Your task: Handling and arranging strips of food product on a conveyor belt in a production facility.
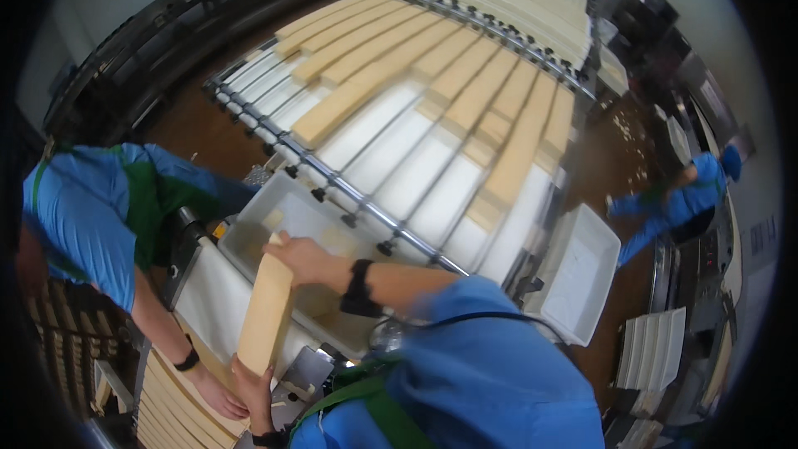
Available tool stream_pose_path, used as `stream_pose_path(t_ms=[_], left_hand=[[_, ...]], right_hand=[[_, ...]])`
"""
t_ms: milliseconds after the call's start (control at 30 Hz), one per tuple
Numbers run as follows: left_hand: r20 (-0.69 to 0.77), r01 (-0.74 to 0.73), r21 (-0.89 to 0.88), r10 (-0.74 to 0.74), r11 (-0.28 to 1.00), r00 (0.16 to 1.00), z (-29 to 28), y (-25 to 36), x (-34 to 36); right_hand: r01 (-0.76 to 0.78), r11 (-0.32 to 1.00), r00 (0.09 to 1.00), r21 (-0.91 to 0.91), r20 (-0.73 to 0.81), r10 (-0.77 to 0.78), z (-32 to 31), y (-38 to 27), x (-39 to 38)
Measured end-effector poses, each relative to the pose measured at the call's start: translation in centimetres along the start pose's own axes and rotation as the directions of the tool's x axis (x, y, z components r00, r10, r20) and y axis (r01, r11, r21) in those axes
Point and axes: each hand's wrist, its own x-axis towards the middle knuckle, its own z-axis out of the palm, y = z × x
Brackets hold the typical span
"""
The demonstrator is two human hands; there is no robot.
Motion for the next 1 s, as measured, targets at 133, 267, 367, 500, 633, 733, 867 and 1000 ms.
stream_pose_path(t_ms=[133,267,367,500,633,733,867,1000], left_hand=[[0.041,-0.232,-0.005,0.232,0.973,0.972,1.6,12.1,-1.3],[0.187,-0.459,-0.262,0.511,0.849,0.839,5.1,19.5,-4.0],[0.379,-0.481,-0.367,0.601,0.796,0.704,8.1,23.1,-5.1],[0.648,-0.282,-0.473,0.546,0.835,0.531,13.8,27.0,-7.9],[0.751,-0.242,-0.448,0.509,0.861,0.420,20.0,29.1,-10.1],[0.771,-0.298,-0.339,0.445,0.892,0.455,21.8,29.9,-10.7],[0.768,-0.217,-0.388,0.445,0.896,0.461,24.4,33.1,-11.1],[0.660,-0.278,-0.457,0.532,0.845,0.530,30.0,32.8,-10.2]], right_hand=[[-0.156,0.988,0.960,0.005,-0.233,0.153,-13.0,1.9,-12.3],[-0.270,0.963,0.874,0.004,-0.418,0.247,-20.7,4.3,-24.7],[-0.473,0.868,0.797,0.152,-0.346,0.495,-23.6,7.2,-33.1],[-0.358,0.753,0.771,0.552,-0.280,0.572,-23.4,15.6,-41.5],[-0.549,0.680,0.569,0.486,-0.378,0.730,-20.5,25.4,-42.9],[-0.824,0.562,0.518,0.069,-0.309,0.798,-22.2,25.8,-38.4],[-0.807,0.540,0.587,-0.239,-0.218,0.780,-23.8,30.8,-40.3],[-0.856,0.502,0.495,-0.123,-0.473,0.729,-25.2,32.6,-40.5]])
